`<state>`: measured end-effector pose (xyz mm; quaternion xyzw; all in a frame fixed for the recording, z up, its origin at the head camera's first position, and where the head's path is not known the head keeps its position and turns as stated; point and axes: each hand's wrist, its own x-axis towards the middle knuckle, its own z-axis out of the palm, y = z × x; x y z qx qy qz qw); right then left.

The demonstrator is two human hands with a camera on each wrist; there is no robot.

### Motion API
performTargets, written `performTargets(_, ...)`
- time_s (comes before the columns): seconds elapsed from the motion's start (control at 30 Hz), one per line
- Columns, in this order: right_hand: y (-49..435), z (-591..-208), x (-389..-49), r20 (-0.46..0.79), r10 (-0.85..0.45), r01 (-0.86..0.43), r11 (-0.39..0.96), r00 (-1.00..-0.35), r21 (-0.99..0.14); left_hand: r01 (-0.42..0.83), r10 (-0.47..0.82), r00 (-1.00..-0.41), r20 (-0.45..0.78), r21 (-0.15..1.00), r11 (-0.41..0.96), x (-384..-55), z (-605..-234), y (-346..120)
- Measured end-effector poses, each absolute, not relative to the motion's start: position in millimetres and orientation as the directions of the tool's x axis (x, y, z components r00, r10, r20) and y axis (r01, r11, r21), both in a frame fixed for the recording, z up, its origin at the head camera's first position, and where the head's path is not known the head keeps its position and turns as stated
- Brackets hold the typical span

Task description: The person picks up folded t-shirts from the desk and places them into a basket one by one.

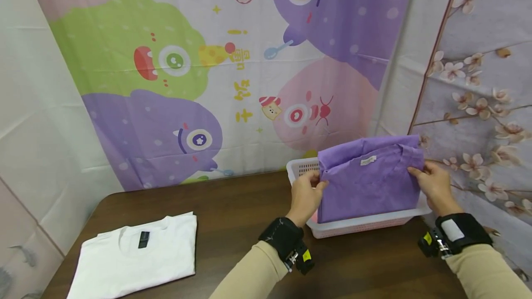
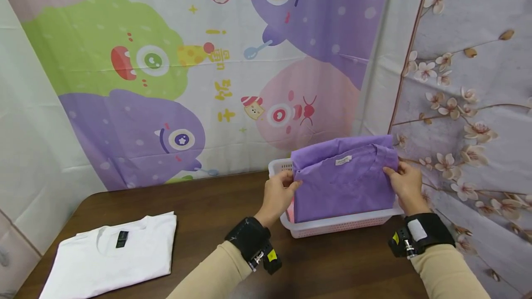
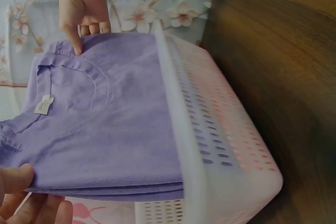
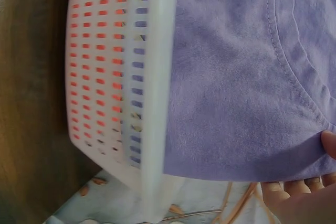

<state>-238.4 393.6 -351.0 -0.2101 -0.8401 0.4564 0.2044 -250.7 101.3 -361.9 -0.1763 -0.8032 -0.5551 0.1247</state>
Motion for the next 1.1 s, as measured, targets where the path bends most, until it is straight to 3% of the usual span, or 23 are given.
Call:
performTargets(0.8, 402, -378, -239, 0.035, 0.56, 0.285, 0.474, -0.828, -0.833, 0.415, 0.161, -0.91, 0.383, 0.842, 0.345, -251, -387, 113)
performTargets(1.1, 401, -387, -238, 0.081, 0.553, 0.278, 0.533, -0.829, -0.799, 0.405, 0.143, -0.914, 0.38, 0.828, 0.387, -254, -393, 116)
